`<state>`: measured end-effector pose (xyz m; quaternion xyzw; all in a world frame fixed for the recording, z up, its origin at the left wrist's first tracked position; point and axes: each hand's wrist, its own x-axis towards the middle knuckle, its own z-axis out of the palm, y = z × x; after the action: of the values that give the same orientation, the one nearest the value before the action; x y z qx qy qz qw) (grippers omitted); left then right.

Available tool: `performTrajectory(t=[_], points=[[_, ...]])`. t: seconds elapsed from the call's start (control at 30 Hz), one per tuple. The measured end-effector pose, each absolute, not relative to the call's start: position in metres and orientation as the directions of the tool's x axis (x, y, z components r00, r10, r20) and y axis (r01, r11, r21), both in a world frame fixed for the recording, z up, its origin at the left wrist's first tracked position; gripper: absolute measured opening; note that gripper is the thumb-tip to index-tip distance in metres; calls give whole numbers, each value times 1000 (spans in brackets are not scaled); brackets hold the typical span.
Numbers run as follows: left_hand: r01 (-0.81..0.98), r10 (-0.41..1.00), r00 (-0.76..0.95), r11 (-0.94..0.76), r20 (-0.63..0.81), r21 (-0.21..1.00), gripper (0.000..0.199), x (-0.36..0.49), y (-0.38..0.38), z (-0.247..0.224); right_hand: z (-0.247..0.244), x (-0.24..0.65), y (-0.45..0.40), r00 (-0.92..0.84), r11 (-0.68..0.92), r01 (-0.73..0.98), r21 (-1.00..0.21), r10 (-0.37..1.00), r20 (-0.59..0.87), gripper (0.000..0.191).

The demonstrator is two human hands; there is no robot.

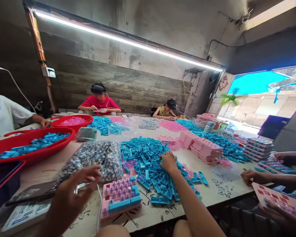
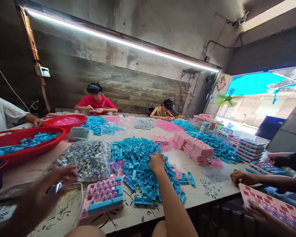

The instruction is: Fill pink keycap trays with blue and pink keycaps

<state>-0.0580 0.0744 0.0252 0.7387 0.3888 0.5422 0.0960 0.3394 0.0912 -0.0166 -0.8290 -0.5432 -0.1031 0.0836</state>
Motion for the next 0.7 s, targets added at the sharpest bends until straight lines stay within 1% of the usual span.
performTrajectory(t=[0.03, 0.07, 0.13, 0.17, 0.2, 0.23, 0.27, 0.3, 0.37, 0.47, 0.6, 0.7], points=[[484, 675, 130, -682, 726, 548, 30, -53, 71, 28, -15, 337, 92, 374, -384, 923, -21, 885, 276, 38], [497, 683, 73, -657, 727, 567, 29, -49, 69, 28, -14, 335, 93, 355, -367, 930, -15, 888, 291, 41], [512, 686, -182, -545, 704, 664, 28, -43, 69, 19, -13, 332, 98, 306, -324, 946, 8, 901, 308, 42], [496, 680, -294, -492, 672, 715, 29, -39, 71, 9, -13, 330, 100, 280, -301, 953, 22, 909, 309, 39], [495, 685, -330, -460, 650, 737, 30, -34, 73, -3, -13, 330, 103, 257, -281, 959, 37, 917, 305, 34], [493, 733, -237, -475, 637, 729, 27, -28, 74, -16, -14, 329, 105, 239, -265, 963, 49, 923, 301, 29], [461, 765, -84, -538, 638, 706, 25, -21, 74, -28, -14, 330, 106, 225, -254, 965, 58, 926, 302, 24], [410, 769, 57, -600, 637, 687, 23, -15, 73, -39, -15, 330, 107, 216, -246, 967, 63, 927, 307, 21], [369, 761, 186, -641, 622, 673, 19, -5, 70, -50, -15, 331, 104, 210, -241, 969, 56, 920, 330, 20], [410, 772, 224, -628, 595, 661, 20, -3, 69, -41, -13, 330, 94, 236, -253, 967, 3, 903, 359, 24], [482, 731, 224, -658, 645, 579, 23, -12, 82, -26, -10, 330, 80, 300, -296, 953, -69, 881, 364, 28], [526, 702, 201, -666, 683, 529, 20, -17, 88, -35, -8, 334, 72, 345, -339, 937, -83, 866, 363, 30]])
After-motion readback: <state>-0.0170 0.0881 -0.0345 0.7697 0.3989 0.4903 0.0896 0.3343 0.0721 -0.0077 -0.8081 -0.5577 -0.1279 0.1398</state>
